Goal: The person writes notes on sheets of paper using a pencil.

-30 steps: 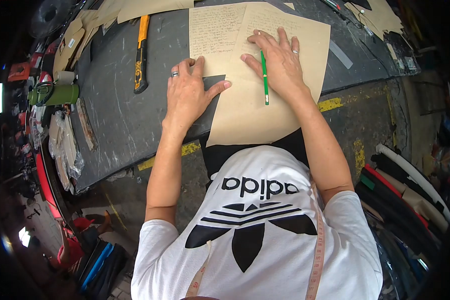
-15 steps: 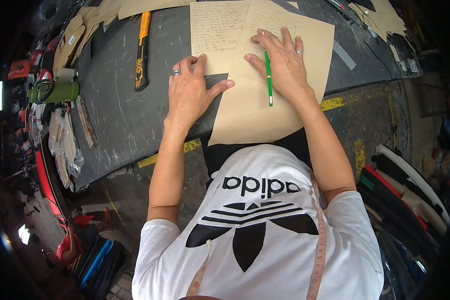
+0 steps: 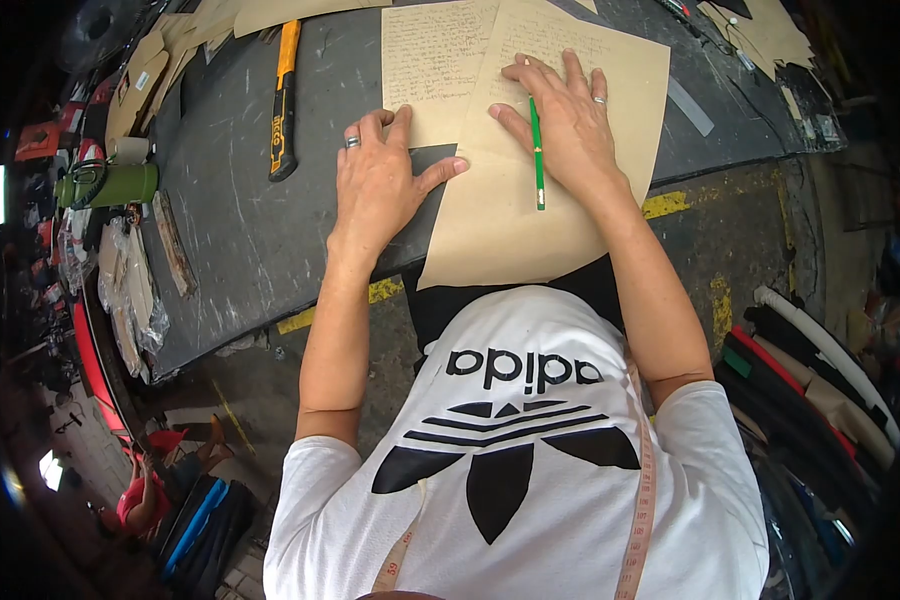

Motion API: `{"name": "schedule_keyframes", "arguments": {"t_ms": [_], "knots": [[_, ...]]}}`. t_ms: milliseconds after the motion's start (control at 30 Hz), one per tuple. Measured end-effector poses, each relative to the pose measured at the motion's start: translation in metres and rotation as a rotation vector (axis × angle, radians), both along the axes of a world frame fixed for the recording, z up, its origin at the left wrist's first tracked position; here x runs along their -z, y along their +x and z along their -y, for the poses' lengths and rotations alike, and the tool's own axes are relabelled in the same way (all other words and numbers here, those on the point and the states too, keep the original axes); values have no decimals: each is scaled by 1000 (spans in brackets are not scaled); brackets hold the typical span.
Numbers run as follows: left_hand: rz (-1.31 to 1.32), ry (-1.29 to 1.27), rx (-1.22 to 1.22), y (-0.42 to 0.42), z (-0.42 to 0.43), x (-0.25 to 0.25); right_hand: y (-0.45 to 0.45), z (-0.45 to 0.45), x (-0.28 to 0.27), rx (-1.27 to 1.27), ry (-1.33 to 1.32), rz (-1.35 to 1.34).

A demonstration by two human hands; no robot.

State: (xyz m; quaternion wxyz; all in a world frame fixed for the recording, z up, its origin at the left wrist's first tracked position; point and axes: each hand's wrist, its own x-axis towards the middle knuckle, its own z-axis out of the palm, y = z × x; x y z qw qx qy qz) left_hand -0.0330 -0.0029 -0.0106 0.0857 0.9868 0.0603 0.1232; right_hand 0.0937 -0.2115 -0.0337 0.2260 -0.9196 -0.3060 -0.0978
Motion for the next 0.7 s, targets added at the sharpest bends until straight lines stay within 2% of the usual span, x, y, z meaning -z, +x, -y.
{"name": "schedule_keyframes", "arguments": {"t_ms": [533,700], "knots": [[-22,-1,-7,1,0,0,1,1,2,12,-3,-9],[-17,3,-7,0,1,0,4,2,8,-17,89,44]]}}
